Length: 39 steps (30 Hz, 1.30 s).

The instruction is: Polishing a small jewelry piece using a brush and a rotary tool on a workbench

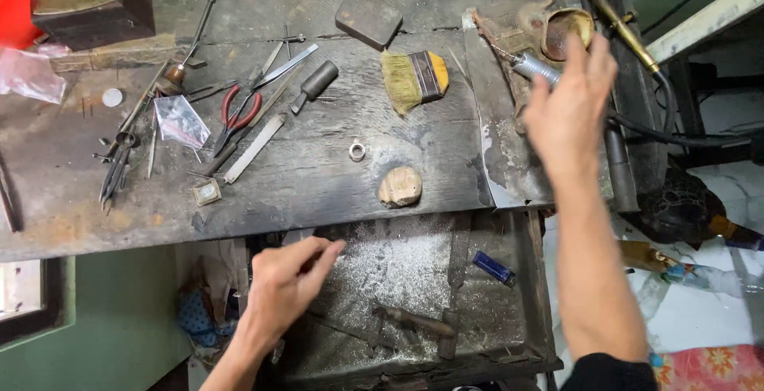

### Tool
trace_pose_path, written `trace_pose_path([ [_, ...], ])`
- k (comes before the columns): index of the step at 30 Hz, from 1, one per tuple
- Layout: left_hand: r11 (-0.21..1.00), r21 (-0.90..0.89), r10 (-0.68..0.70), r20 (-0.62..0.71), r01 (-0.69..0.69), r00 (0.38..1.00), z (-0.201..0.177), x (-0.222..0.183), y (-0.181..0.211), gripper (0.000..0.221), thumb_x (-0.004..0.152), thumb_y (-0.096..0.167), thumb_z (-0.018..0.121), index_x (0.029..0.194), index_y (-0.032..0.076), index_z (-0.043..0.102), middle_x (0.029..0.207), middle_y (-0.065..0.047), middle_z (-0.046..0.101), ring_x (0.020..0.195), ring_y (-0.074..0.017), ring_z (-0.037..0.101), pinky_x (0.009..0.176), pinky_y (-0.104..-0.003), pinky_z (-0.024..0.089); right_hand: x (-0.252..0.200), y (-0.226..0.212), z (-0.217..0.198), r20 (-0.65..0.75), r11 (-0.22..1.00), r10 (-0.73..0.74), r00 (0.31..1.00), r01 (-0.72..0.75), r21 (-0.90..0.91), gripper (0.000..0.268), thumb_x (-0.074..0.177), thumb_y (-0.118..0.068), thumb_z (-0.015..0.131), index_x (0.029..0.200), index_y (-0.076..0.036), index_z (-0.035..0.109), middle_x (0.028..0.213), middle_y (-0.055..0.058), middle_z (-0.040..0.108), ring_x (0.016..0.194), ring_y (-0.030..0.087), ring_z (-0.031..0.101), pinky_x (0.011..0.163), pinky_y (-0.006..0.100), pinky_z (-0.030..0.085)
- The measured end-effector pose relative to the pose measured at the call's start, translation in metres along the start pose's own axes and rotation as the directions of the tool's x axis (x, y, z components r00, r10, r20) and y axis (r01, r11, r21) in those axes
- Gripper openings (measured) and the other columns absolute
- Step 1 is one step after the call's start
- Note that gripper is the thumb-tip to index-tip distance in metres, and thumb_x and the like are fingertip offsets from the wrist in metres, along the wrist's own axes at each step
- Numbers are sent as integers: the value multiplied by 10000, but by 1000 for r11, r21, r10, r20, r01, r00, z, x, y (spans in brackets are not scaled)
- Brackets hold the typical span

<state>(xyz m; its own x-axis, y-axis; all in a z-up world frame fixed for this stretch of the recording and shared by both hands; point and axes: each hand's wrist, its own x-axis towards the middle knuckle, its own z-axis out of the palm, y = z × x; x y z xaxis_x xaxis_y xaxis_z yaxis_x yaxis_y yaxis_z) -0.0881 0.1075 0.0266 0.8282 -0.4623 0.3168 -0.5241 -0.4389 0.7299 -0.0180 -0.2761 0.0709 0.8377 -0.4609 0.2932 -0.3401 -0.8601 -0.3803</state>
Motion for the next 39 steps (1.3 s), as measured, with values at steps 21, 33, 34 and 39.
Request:
trace_pose_path([
  [21,276,-863,-401,297,423,867,78,44,46,110,967,30,632,1050,-34,663,902,-246,762,856,-283,794,891,-407,672,-116,-1,-52,462,825,-561,687,415,384,320,928,-238,751,1169,-83,607,970,55,732,707,226,690,623,337,500],
  [33,439,-834,-390,159,334,907,88,43,21,147,942,56,723,874,-15,614,947,-192,805,800,-152,717,754,-324,603,-25,-167,-9,602,678,-717,351,553,485,273,940,-267,716,1156,-103,684,931,167,752,935,443,732,763,582,595],
  [34,450,-830,-389,151,331,909,92,40,16,147,942,56,723,874,-15,614,947,-192,805,800,-152,717,754,-324,603,-10,-181,8,593,670,-725,350,556,491,273,940,-267,716,1156,-103,684,931,167,752,935,443,732,763,582,595],
  [39,294,-919,-262,185,261,947,99,28,4,165,967,68,662,860,25,544,1170,-307,700,839,-340,769,802,-394,669,47,-254,99,487,785,-607,628,567,248,428,739,187,459,1074,-74,507,945,214,600,776,533,645,575,623,471],
])
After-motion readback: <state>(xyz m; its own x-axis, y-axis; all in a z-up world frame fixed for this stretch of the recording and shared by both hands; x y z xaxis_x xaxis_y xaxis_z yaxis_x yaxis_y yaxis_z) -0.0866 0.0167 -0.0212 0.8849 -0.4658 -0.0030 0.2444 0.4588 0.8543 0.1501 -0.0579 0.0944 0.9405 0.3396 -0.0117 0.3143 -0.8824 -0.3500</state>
